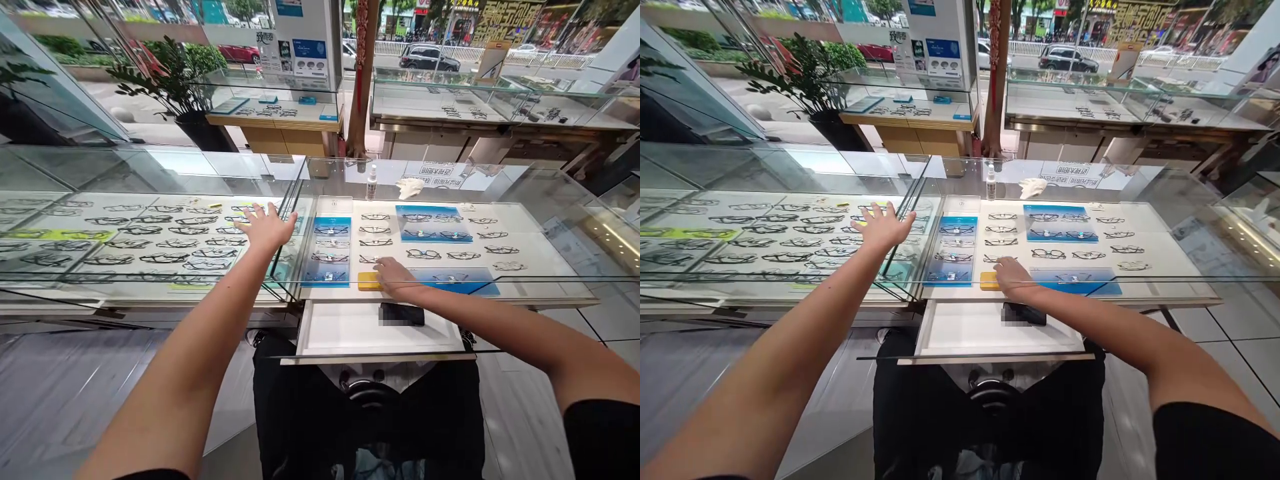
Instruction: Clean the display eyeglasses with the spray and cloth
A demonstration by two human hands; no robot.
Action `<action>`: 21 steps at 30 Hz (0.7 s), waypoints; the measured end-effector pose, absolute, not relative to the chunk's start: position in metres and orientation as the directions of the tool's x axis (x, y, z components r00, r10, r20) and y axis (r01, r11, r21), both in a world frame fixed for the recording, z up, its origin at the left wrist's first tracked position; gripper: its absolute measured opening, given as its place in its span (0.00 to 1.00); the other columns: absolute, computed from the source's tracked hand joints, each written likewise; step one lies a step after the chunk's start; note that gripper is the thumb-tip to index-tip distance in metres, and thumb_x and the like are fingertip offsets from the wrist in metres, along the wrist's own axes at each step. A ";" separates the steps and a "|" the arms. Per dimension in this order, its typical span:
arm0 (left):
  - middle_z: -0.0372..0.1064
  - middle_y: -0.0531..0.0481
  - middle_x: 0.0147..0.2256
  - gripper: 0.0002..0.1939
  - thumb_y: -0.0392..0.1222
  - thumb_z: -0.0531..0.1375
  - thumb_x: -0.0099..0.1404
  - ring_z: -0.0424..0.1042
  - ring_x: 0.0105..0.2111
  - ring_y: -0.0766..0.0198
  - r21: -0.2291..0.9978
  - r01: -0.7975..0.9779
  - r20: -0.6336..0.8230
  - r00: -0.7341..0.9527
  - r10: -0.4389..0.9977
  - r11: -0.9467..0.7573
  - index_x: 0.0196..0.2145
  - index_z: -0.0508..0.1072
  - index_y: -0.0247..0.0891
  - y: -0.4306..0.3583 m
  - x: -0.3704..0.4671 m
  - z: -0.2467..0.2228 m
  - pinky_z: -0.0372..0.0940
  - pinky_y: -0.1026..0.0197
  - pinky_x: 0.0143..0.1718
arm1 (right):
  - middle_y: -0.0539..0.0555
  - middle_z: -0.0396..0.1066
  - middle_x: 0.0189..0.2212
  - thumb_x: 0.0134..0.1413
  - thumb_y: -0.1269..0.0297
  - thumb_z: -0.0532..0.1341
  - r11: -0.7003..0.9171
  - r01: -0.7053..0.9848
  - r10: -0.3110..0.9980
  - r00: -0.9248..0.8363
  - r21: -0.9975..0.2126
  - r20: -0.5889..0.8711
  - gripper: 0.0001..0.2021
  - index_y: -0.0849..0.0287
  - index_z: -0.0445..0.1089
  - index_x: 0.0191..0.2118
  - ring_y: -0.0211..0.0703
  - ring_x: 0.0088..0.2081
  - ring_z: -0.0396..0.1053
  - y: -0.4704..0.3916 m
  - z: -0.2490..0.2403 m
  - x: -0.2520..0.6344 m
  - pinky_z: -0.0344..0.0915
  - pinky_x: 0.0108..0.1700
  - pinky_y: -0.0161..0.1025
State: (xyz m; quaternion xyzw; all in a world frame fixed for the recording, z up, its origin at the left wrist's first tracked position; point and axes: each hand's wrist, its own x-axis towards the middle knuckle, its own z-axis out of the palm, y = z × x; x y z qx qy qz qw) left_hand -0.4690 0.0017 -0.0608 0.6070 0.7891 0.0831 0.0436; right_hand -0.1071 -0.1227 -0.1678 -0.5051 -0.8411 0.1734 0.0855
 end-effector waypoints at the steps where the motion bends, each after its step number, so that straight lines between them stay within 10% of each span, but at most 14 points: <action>1: 0.34 0.22 0.83 0.56 0.75 0.39 0.76 0.35 0.82 0.21 0.186 0.952 0.041 -0.256 0.966 0.245 0.84 0.48 0.29 0.000 -0.470 -0.061 0.36 0.14 0.75 | 0.71 0.71 0.68 0.73 0.66 0.55 0.399 0.841 0.903 -0.430 -0.364 -0.005 0.17 0.61 0.75 0.59 0.68 0.71 0.62 -0.109 -0.171 -0.111 0.61 0.73 0.66; 9: 0.36 0.22 0.83 0.56 0.75 0.37 0.76 0.36 0.82 0.20 0.173 0.954 0.039 -0.254 0.966 0.244 0.83 0.49 0.29 -0.004 -0.471 -0.059 0.40 0.14 0.74 | 0.68 0.64 0.74 0.57 0.60 0.69 0.340 0.892 0.935 -0.356 -0.298 0.001 0.15 0.55 0.68 0.47 0.69 0.77 0.49 -0.028 -0.202 -0.083 0.50 0.78 0.64; 21: 0.35 0.21 0.83 0.54 0.74 0.40 0.77 0.36 0.82 0.20 0.181 0.949 0.031 -0.267 0.963 0.257 0.83 0.49 0.28 -0.007 -0.471 -0.056 0.39 0.14 0.75 | 0.67 0.76 0.53 0.56 0.60 0.68 0.341 0.924 0.933 -0.355 -0.173 -0.055 0.15 0.58 0.70 0.47 0.65 0.60 0.64 0.000 -0.213 -0.102 0.53 0.75 0.59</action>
